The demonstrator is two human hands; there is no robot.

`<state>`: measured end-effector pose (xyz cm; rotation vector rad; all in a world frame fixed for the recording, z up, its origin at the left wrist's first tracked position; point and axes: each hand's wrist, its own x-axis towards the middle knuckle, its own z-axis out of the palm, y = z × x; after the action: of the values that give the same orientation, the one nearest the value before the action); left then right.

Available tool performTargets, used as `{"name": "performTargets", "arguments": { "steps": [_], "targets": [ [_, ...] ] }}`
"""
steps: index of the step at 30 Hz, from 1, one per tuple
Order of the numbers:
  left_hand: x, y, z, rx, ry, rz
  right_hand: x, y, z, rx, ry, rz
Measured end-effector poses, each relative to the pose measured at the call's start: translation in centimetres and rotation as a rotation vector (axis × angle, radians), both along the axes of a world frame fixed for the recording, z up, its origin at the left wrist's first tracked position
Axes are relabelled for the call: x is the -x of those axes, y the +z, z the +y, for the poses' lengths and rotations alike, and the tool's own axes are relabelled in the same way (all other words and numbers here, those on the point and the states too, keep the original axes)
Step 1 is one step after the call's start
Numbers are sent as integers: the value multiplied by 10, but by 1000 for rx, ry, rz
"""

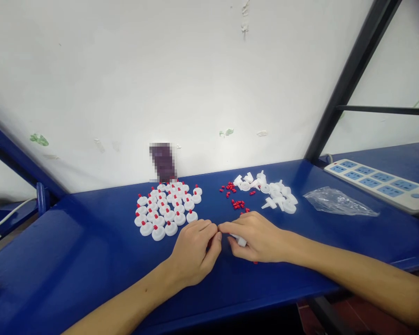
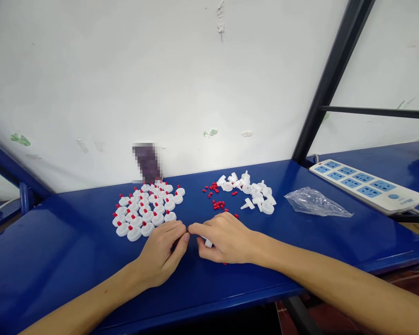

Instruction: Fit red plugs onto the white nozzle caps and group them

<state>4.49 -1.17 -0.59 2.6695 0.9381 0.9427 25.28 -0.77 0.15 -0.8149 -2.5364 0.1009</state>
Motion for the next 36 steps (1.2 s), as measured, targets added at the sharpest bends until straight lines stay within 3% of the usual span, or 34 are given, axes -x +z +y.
{"name": "performTargets", "arguments": {
  "steps": [8,15,23,29,36],
  "targets": [
    [2,1,1,45,-30,-115,2,7,-6,107,-4,145],
    [0,1,0,67,-58,-72,3,9,-11,27,-62,205],
    [-3,-1,-1,102,-50,28,5,9,-12,151,33,252],
    [-15,-3,-6,115,-2,54,12,-1,-11,110,44,284],
    [-19,4,-7,-76,95,86,17,-4,-8,9,94,399]
  ]
}}
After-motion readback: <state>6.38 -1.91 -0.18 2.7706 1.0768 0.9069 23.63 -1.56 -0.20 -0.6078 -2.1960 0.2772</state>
